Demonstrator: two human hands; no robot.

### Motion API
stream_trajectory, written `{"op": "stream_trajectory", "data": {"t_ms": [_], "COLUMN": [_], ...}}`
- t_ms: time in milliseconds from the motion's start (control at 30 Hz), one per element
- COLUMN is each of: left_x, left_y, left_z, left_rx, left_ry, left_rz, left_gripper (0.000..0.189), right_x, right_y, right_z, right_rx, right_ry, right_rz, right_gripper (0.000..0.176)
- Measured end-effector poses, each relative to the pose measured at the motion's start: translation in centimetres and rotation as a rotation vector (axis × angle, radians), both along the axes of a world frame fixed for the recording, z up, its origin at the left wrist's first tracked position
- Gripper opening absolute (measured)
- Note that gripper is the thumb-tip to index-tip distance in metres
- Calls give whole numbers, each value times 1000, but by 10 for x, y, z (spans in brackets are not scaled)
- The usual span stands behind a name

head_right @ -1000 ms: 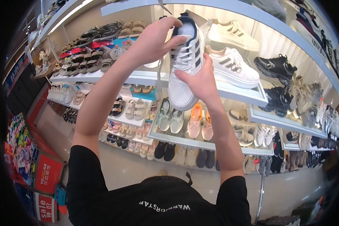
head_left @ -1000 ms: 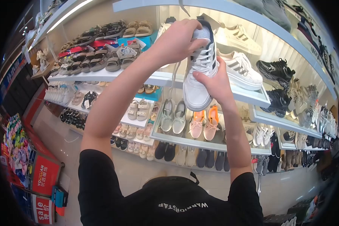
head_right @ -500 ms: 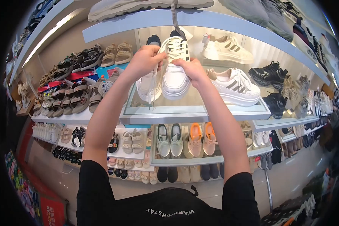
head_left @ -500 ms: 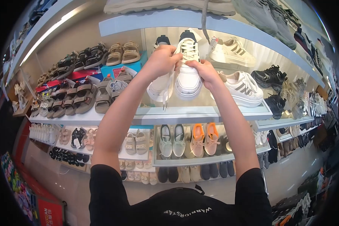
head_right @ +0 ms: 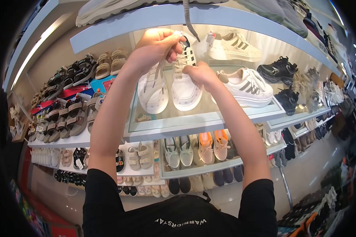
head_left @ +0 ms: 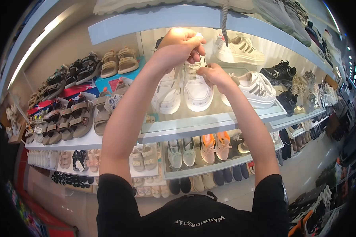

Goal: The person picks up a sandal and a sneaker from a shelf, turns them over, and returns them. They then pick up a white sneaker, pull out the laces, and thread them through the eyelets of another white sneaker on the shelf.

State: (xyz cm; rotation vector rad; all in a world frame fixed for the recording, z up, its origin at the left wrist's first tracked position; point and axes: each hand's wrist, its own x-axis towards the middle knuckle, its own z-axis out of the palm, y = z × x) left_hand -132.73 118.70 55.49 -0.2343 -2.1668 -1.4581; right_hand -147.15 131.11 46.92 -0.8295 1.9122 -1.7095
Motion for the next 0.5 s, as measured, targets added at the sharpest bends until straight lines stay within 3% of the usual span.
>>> {"op": "stream_trajectory", "data": {"t_ms": [67, 100, 167, 300, 367, 400, 500], "left_x": [-2, -3, -3, 2, 7, 12, 5], "left_y": [2, 0, -2, -1, 1, 4, -13], "left_z": [2, 1, 3, 4, 3, 2, -1], "left_rx": [4, -7, -18, -35, -36, -2, -59], "left_ry": [-19, -10, -1, 12, 27, 39, 41], "left_rz": [4, 10, 11, -108, -183, -165, -168], "left_gripper": [23, 23, 22, 22, 23, 25, 28], "right_x": [2, 4, 8, -17, -23, -39, -54], "right_y": [-4, -4, -1, -8, 2, -1, 9], "right_z": [-2, 1, 12, 55, 82, 79, 79], "right_rx": [345, 343, 139, 25, 290, 215, 62], "right_ry": [855, 852, 1302, 1222, 1132, 1160, 1093], "right_rz": [-343, -351, -529, -533, -214, -221, -72], "right_gripper": [58, 58, 67, 50, 26, 16, 17]}}
